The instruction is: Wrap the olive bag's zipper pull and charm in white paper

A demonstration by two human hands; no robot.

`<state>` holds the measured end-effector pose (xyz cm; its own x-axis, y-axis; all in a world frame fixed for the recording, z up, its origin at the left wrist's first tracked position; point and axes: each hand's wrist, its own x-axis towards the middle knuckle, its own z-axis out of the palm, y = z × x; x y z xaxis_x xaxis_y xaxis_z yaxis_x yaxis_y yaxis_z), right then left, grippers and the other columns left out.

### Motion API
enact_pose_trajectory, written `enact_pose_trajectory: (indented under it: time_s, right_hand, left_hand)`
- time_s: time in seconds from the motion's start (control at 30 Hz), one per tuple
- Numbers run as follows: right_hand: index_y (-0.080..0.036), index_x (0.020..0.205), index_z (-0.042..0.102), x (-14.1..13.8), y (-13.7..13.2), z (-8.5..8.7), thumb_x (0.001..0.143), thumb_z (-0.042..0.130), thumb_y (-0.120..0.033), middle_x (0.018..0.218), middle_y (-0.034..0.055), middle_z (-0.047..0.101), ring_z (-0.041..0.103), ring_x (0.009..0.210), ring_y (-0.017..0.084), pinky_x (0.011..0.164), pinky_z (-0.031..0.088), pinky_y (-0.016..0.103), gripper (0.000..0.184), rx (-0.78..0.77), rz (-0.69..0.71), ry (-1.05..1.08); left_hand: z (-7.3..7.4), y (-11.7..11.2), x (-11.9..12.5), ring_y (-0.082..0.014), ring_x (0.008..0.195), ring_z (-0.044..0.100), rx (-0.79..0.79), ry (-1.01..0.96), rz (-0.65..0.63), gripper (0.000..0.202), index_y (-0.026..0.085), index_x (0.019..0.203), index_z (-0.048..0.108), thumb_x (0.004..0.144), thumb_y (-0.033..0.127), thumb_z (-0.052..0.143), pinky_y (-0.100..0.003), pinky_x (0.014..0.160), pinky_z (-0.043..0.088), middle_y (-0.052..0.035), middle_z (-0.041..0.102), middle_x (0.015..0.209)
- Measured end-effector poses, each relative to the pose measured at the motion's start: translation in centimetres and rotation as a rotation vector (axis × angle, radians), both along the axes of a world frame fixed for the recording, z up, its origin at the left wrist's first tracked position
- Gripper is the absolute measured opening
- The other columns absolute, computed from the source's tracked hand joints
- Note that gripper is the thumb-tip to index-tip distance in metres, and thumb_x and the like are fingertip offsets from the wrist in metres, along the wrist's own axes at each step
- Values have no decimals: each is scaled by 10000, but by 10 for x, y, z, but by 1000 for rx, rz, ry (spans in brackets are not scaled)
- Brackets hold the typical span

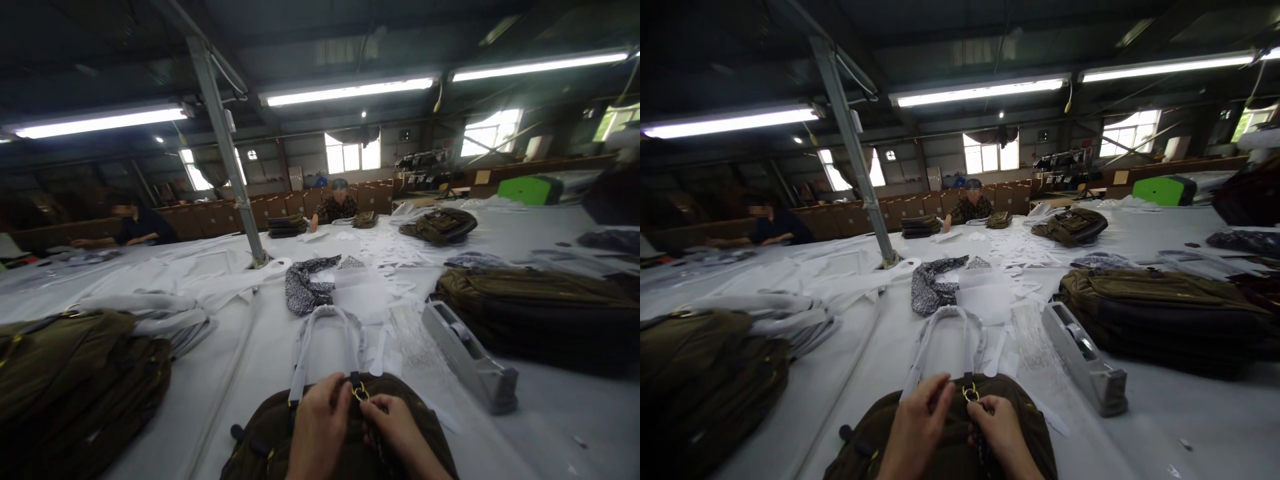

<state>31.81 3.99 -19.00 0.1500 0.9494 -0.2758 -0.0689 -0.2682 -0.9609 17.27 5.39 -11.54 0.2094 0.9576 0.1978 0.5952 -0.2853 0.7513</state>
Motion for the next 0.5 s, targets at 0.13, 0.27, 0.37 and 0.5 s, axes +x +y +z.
enact_pose_trajectory:
  time_s: [0.13,0.27,0.37,0.5]
  right_hand:
    - [-133,722,573,-3,-2,-2,678,586,-472,484,9,596,582,404,151,391,402,213,342,-17,-22,5]
    - [-136,752,587,-2,-3,-4,690,572,-508,492,5,588,585,403,152,384,407,213,377,-31,-12,-30]
    - [-151,760,596,-3,-5,1,725,525,-517,486,0,574,587,399,165,374,415,225,375,-40,-4,-148]
    - [-191,720,628,-9,-10,4,781,463,-482,584,45,651,642,520,208,485,465,263,339,52,11,-491]
  left_hand:
    - [-10,31,-13,-303,1032,562,88,166,49,440,175,1146,588,801,414,455,-444,912,410,-148,626,1113]
    - [-42,40,-18,-319,1180,457,77,244,83,543,155,1278,462,790,395,472,-470,962,360,-187,513,1268]
    - [-44,64,-25,-280,1167,473,113,271,146,544,84,1282,425,823,376,418,-411,962,380,-189,527,1244]
    - [-23,131,-21,-224,1154,478,244,421,138,515,74,1299,361,847,318,390,-333,979,360,-160,517,1248]
